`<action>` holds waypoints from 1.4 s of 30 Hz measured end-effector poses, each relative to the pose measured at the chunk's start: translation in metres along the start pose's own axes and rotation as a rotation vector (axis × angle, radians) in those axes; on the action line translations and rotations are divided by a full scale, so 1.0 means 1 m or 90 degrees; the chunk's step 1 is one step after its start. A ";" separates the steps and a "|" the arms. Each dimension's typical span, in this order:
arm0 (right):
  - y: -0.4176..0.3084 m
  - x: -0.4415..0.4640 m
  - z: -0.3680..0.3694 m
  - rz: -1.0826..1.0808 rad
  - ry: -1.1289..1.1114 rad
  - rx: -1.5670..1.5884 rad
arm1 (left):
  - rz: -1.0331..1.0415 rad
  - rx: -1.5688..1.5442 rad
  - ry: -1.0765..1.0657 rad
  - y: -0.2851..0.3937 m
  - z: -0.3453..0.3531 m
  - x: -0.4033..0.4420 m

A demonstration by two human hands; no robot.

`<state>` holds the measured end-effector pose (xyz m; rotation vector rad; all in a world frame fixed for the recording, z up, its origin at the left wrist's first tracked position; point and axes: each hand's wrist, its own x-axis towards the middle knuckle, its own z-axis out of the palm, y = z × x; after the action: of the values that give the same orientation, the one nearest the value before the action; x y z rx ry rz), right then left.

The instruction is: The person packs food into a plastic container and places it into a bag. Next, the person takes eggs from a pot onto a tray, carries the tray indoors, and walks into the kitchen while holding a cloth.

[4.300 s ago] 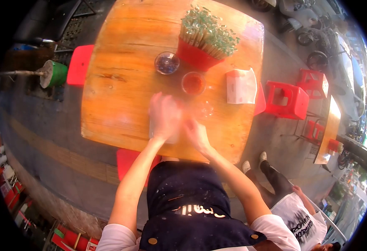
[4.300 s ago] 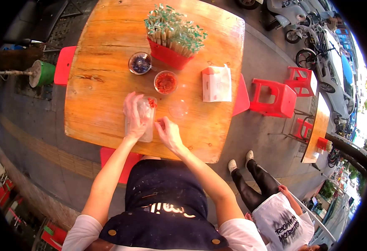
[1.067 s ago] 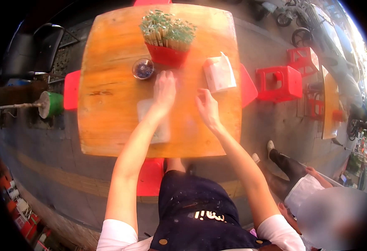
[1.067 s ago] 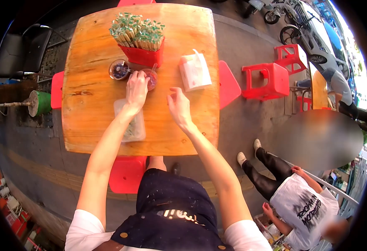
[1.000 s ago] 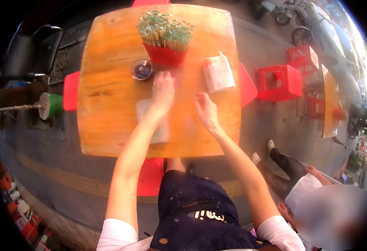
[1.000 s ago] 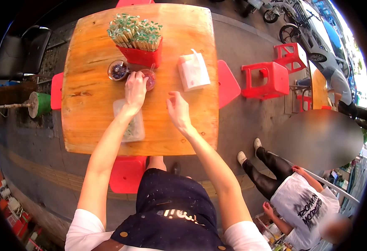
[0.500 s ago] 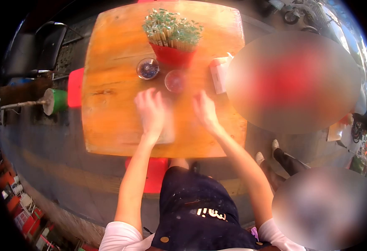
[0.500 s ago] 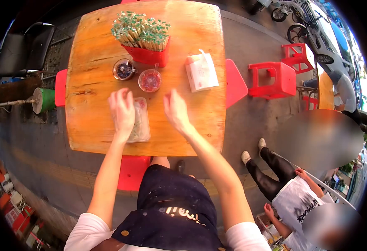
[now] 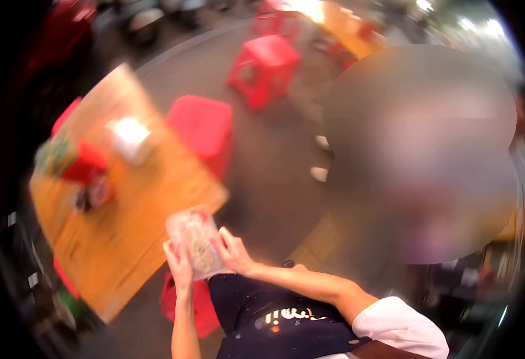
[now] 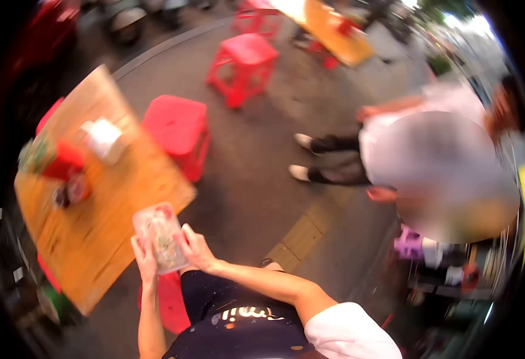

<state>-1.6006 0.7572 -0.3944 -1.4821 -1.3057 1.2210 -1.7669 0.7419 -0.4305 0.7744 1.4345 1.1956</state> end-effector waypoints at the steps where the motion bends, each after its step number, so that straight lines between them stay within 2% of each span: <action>1: 0.009 -0.027 -0.046 0.014 0.033 -0.003 | -0.013 -0.061 -0.074 0.008 0.050 -0.016; 4: 0.024 -0.127 -0.182 -0.040 0.191 0.014 | -0.135 -0.156 -0.298 0.022 0.191 -0.098; 5: 0.012 -0.169 -0.209 0.001 0.227 0.040 | -0.216 -0.138 -0.363 0.027 0.211 -0.128; 6: 0.012 -0.197 -0.267 0.026 0.266 0.049 | -0.291 -0.132 -0.434 0.022 0.263 -0.152; 7: 0.017 -0.237 -0.304 0.045 0.320 0.065 | -0.275 -0.061 -0.474 0.020 0.304 -0.192; 8: 0.013 -0.307 -0.386 0.122 0.413 0.092 | -0.314 -0.035 -0.574 0.009 0.388 -0.261; 9: 0.011 -0.339 -0.425 0.143 0.467 0.122 | -0.329 -0.015 -0.624 0.012 0.433 -0.301; 11: 0.024 -0.395 -0.490 0.153 0.590 0.141 | -0.349 0.053 -0.734 0.012 0.508 -0.373; 12: -0.018 -0.339 -0.458 0.171 0.646 0.133 | -0.380 0.104 -0.779 0.067 0.492 -0.317; 13: 0.008 -0.386 -0.518 0.156 0.704 0.118 | -0.377 0.146 -0.833 0.045 0.545 -0.376; 16: 0.050 -0.436 -0.625 0.210 0.758 0.218 | -0.403 0.228 -0.943 -0.007 0.646 -0.443; 17: 0.094 -0.451 -0.649 0.206 0.782 0.251 | -0.412 0.236 -0.939 -0.017 0.677 -0.469; 21: 0.150 -0.554 -0.789 0.318 0.986 0.323 | -0.270 0.287 -1.051 -0.099 0.804 -0.586; 22: 0.171 -0.610 -0.856 0.313 1.049 0.367 | -0.182 0.348 -1.062 -0.136 0.852 -0.648; 24: 0.180 -0.661 -0.913 0.306 1.133 0.386 | -0.274 0.349 -1.159 -0.166 0.913 -0.704; 25: 0.182 -0.687 -0.935 0.317 1.153 0.402 | -0.311 0.379 -1.176 -0.176 0.935 -0.733; 27: 0.201 -0.749 -1.014 0.277 1.187 0.411 | -0.324 0.409 -1.212 -0.194 1.021 -0.817; 28: 0.209 -0.772 -1.026 0.250 1.210 0.418 | -0.268 0.388 -1.244 -0.216 1.043 -0.844; 30: 0.228 -0.822 -1.067 0.230 1.209 0.489 | -0.270 0.383 -1.261 -0.250 1.115 -0.909; 32: 0.247 -0.865 -1.126 0.229 1.150 0.597 | -0.180 0.379 -1.239 -0.284 1.206 -0.969; 34: 0.308 -0.917 -1.191 0.279 1.147 0.556 | -0.078 0.416 -1.212 -0.325 1.300 -1.037; 35: 0.332 -0.943 -1.223 0.302 1.154 0.521 | -0.202 0.322 -1.162 -0.347 1.336 -1.060; 36: 0.353 -0.980 -1.286 0.317 1.164 0.443 | -0.142 0.328 -1.143 -0.364 1.384 -1.088; 38: 0.380 -1.022 -1.364 0.388 1.194 0.371 | -0.052 0.324 -1.080 -0.394 1.464 -1.124; 40: 0.400 -1.081 -1.486 0.348 1.248 0.327 | -0.021 0.293 -1.018 -0.427 1.547 -1.167; 42: 0.403 -1.130 -1.609 0.378 1.281 0.191 | -0.026 0.301 -0.982 -0.447 1.619 -1.197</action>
<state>0.0542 -0.3705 -0.2593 -1.7854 0.6554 -0.2052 0.1262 -0.0735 -0.3710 1.4839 0.3554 -0.0318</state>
